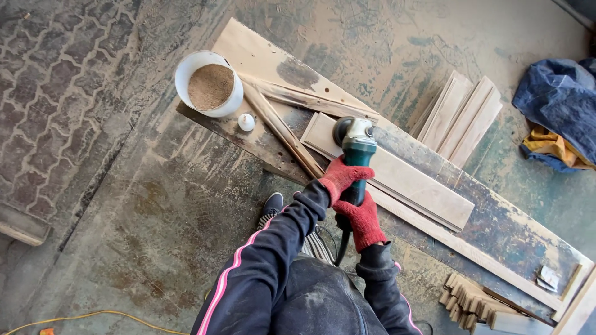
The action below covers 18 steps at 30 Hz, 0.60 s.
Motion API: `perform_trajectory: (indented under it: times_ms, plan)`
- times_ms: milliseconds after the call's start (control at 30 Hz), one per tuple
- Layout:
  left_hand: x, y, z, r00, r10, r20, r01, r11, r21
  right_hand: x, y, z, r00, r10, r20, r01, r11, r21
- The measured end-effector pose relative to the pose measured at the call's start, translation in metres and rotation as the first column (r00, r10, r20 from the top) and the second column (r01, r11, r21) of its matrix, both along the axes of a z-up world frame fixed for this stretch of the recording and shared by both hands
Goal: The recorder uses an angle grinder with a sanding attachment to sand wooden planks on a workbench.
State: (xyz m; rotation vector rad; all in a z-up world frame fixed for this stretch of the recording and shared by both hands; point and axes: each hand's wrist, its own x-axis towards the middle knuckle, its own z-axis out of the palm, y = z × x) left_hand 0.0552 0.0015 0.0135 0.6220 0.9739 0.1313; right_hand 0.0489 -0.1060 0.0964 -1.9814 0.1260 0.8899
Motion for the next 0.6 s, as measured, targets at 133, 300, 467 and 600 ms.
perform_trajectory:
  times_ms: [133, 300, 467, 600]
  plan:
    - [0.017, -0.030, 0.006, 0.997, -0.057, 0.048, 0.059, 0.998, -0.029, 0.001, -0.018, 0.022, 0.998, -0.065, 0.005, 0.065, 0.998, -0.010]
    - [0.017, -0.043, 0.014, 0.986, -0.147, 0.073, 0.148, 0.989, 0.001, -0.004, -0.032, 0.025, 0.996, -0.086, 0.011, 0.086, 0.996, -0.010]
    - [0.008, -0.024, 0.006, 0.996, -0.072, 0.054, 0.072, 0.997, 0.007, -0.004, -0.014, 0.022, 0.998, -0.058, -0.015, 0.058, 0.998, 0.026]
    - [0.005, -0.002, -0.016, 0.999, 0.022, 0.026, -0.023, 0.999, 0.032, -0.004, 0.006, -0.002, 0.997, 0.069, 0.030, -0.069, 0.998, -0.004]
